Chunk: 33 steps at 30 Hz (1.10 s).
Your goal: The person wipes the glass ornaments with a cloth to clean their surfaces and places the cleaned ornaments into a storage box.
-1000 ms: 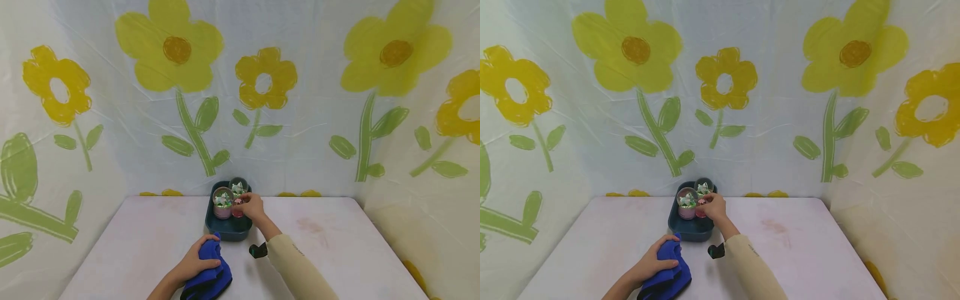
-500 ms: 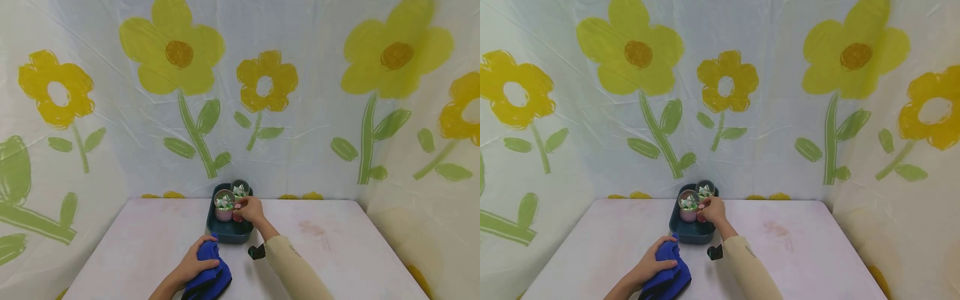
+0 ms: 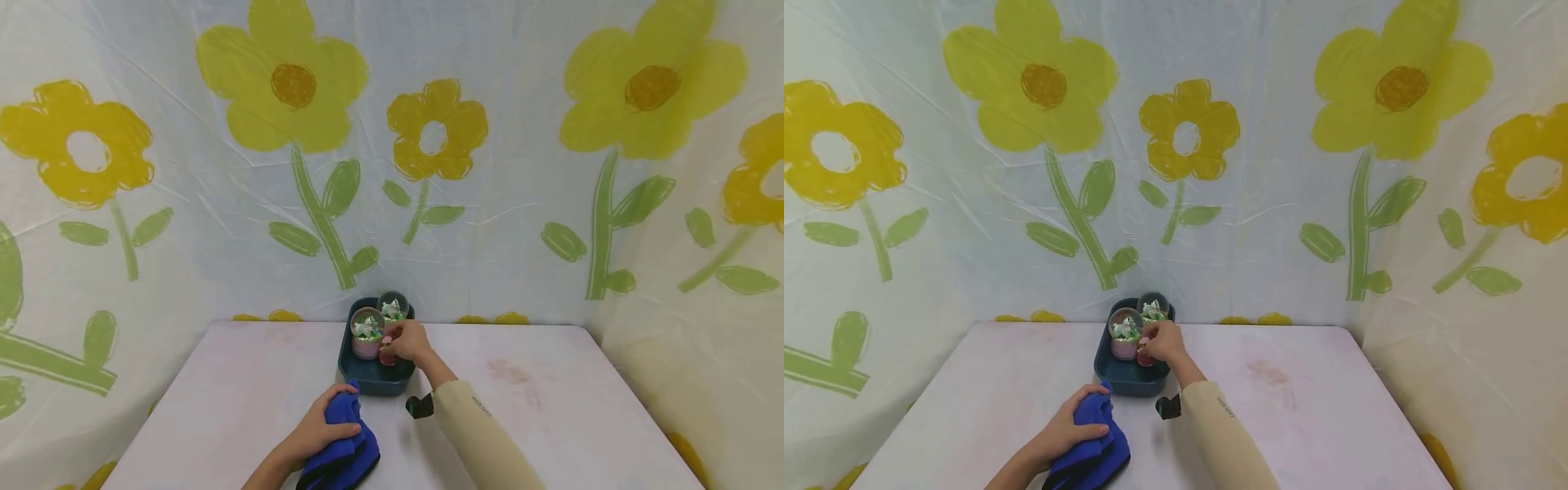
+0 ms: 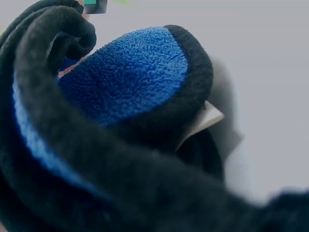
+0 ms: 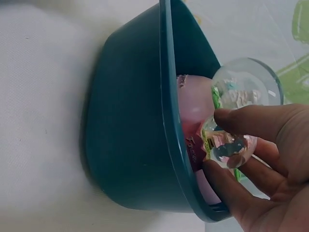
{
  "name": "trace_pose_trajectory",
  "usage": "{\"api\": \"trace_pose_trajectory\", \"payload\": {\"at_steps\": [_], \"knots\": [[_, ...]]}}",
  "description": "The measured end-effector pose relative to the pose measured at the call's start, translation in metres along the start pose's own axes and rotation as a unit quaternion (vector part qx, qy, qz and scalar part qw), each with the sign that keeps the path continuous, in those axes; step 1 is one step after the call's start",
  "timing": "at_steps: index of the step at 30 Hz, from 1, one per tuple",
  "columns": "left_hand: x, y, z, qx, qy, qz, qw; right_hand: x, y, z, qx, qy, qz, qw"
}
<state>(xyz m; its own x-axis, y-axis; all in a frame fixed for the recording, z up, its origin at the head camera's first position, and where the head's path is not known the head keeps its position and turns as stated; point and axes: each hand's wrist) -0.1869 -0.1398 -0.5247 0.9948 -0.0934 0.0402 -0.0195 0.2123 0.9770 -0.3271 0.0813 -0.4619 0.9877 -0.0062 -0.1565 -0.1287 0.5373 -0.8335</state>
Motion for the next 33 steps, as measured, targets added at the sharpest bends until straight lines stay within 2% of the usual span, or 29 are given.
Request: {"api": "trace_pose_trajectory", "payload": {"at_steps": [6,9,16,23,26,33], "knots": [[0.003,0.004,0.0,-0.01,0.005,0.002,0.9999,-0.002,0.004,0.0,-0.019,-0.025,-0.016,0.9994],[0.004,0.007,0.0,-0.014,0.004,0.002,0.9999,-0.002,0.004,0.002,-0.03,-0.04,-0.006,0.9987],[-0.002,0.014,0.001,-0.012,0.001,-0.005,0.9999,-0.006,0.0,0.011,-0.059,-0.075,-0.022,0.9952],[-0.006,0.009,-0.004,-0.007,-0.015,-0.007,0.9998,-0.006,0.002,0.01,-0.072,-0.097,-0.045,0.9916],[-0.005,0.007,-0.003,-0.009,-0.011,-0.004,0.9999,-0.005,0.002,0.008,-0.077,-0.104,-0.055,0.9901],[-0.002,0.008,0.0,0.0,-0.01,0.005,0.9999,-0.002,0.003,0.001,-0.061,-0.103,-0.038,0.992]]}}
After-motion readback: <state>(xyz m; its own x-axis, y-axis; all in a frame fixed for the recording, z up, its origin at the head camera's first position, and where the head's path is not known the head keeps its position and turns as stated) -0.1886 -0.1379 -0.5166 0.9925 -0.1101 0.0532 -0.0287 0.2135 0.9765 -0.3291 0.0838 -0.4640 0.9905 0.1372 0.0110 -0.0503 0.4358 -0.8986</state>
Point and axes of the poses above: each hand's wrist, its own x-axis away from the middle knuckle, its own z-axis out of the back of the hand, y = z × x, and after that the axes turned 14 degrees about y, right-handed
